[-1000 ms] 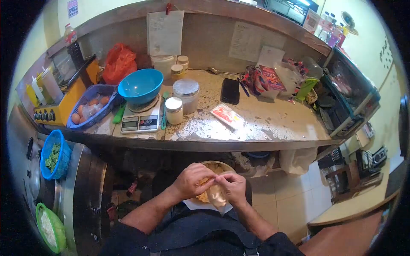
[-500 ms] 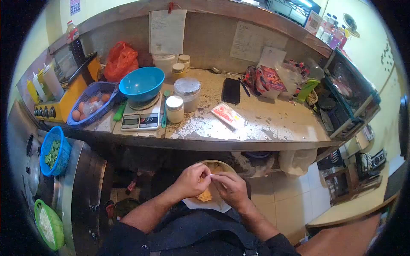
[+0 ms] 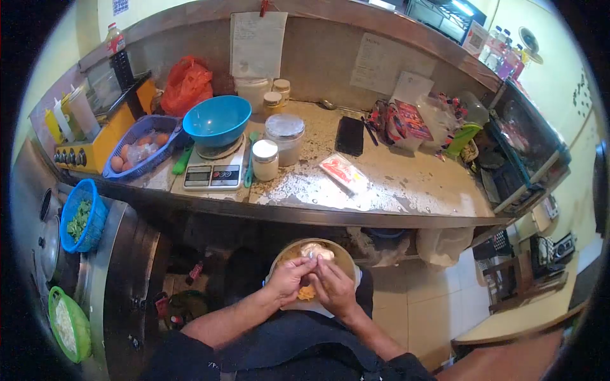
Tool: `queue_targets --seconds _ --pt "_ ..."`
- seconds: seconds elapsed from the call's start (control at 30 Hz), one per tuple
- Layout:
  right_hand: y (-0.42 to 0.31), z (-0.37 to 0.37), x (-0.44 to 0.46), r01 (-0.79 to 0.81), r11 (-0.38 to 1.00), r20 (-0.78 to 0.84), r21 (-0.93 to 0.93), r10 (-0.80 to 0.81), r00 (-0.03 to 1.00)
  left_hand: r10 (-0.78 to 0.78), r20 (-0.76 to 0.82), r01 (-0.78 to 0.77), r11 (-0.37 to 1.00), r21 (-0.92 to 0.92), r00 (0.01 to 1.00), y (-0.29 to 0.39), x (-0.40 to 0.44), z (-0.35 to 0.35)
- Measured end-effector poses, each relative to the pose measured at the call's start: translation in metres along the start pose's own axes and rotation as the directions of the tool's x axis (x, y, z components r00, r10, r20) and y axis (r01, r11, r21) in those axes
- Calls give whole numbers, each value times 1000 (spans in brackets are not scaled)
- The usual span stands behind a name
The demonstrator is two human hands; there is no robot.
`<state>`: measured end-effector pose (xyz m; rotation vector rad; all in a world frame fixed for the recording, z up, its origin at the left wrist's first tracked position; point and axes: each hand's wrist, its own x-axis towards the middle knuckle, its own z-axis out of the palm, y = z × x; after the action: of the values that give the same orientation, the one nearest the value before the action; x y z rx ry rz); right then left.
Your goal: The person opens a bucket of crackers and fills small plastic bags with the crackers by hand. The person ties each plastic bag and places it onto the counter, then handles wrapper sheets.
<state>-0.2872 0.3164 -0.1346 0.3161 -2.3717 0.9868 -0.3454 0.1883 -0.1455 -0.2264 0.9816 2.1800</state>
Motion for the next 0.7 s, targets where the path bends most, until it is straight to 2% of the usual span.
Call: queue_targets --seconds 0.1,0.2,0.3,0.4,0.5,0.6,0.63,0.7 --pt "8 -8 -7 -16 1000 -2 9 16 1000 -13 75 8 998 58 997 -7 1 -6" --pt "4 -11 -2 -8 1000 -66 -18 7 998 108 165 -135 977 167 980 -9 6 -11" --pt "2 -14 -3 -66 984 26 -164 71 997 288 197 -343 858 383 937 -6 5 -5" --pt "-10 -30 3 -62 939 292 -338 168 942 410 256 -465 569 678 875 -5 4 -12" --pt "-13 -55 18 165 929 351 -332 -41 936 398 233 -367 302 880 887 21 -21 12" --pt "-10 -67 35 386 895 308 -225 -310 899 273 329 -341 -1 940 904 39 -29 19" --pt "-11 -68 41 444 879 299 -177 -381 875 277 371 -362 -87 928 886 44 -32 23" --pt "-8 -60 43 351 935 273 -44 -327 905 280 455 -389 -262 883 845 54 -37 29"
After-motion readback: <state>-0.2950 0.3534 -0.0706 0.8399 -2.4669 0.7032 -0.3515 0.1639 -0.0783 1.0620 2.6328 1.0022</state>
